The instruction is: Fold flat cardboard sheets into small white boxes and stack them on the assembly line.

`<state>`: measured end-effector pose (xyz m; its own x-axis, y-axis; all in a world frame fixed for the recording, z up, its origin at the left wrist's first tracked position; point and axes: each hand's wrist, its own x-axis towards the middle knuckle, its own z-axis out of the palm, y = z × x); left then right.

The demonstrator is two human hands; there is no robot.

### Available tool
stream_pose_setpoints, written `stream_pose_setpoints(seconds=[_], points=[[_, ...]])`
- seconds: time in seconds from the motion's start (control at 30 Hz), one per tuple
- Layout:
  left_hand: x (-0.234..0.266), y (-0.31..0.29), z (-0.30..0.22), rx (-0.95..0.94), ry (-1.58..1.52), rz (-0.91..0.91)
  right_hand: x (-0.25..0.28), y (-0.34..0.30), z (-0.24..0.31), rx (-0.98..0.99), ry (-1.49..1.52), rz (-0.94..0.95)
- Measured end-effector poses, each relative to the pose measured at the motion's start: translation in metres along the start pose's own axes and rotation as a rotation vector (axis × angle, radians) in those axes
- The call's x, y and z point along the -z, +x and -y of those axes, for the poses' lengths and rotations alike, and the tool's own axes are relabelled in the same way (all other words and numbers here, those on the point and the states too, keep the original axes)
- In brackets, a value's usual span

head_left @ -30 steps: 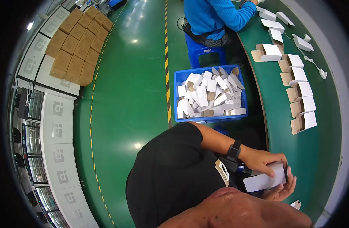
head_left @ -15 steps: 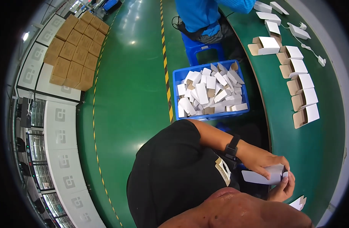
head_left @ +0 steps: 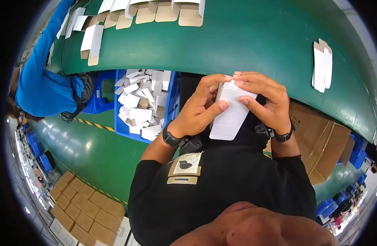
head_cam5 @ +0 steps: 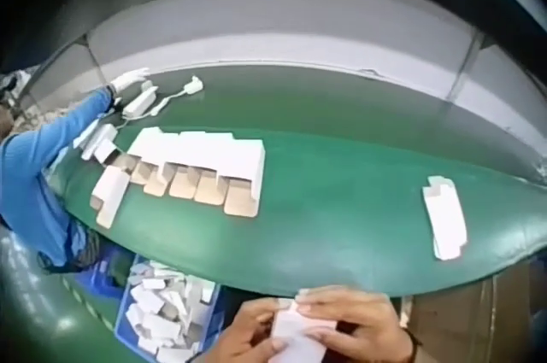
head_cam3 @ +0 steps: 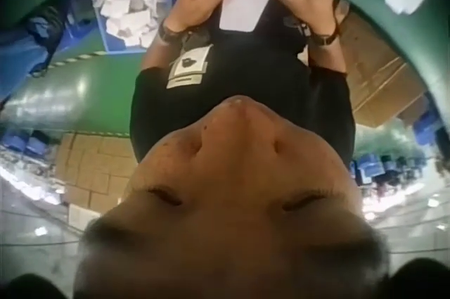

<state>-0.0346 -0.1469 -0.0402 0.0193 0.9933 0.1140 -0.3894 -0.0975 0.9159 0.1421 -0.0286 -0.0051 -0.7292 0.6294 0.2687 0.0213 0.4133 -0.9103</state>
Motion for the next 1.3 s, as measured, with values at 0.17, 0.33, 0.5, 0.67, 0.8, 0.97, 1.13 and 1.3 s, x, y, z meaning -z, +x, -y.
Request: stream_pose_setpoints(seconds=[0.17,0.33,0.5,0.67,0.8,0.97,1.13,1.3], points=[[0.002,0.003,0.0,0.009,-0.009,0.054,0.004,-0.001,-0.001,0.013,-0.001,0.045],[0.013,-0.019,-0.001,0.014,-0.036,0.018,-0.011,0.005,0.004,0.061,0.018,0.115],[0.018,-0.048,-0.01,0.038,-0.044,-0.04,-0.021,-0.01,0.022,0.063,-0.175,0.052],[0.087,-0.12,-0.029,-0.11,0.163,-0.69,0.095,-0.037,0.003,-0.095,-0.643,-0.588],[0.211,-0.21,0.034,0.129,0.398,-1.19,0.21,-0.074,-0.07,-0.321,-1.325,-0.375],[0.28,-0.266,0.115,0.411,0.74,-1.33,0.234,-0.1,-0.11,-0.591,-1.045,-0.29],[0.309,-0.285,0.15,0.315,1.19,-1.434,0.198,-0.074,-0.086,-0.559,-1.127,-0.264],[0.25,-0.234,0.109,0.088,1.063,-1.481,0.213,-0.091,-0.068,-0.626,-1.226,-0.394]])
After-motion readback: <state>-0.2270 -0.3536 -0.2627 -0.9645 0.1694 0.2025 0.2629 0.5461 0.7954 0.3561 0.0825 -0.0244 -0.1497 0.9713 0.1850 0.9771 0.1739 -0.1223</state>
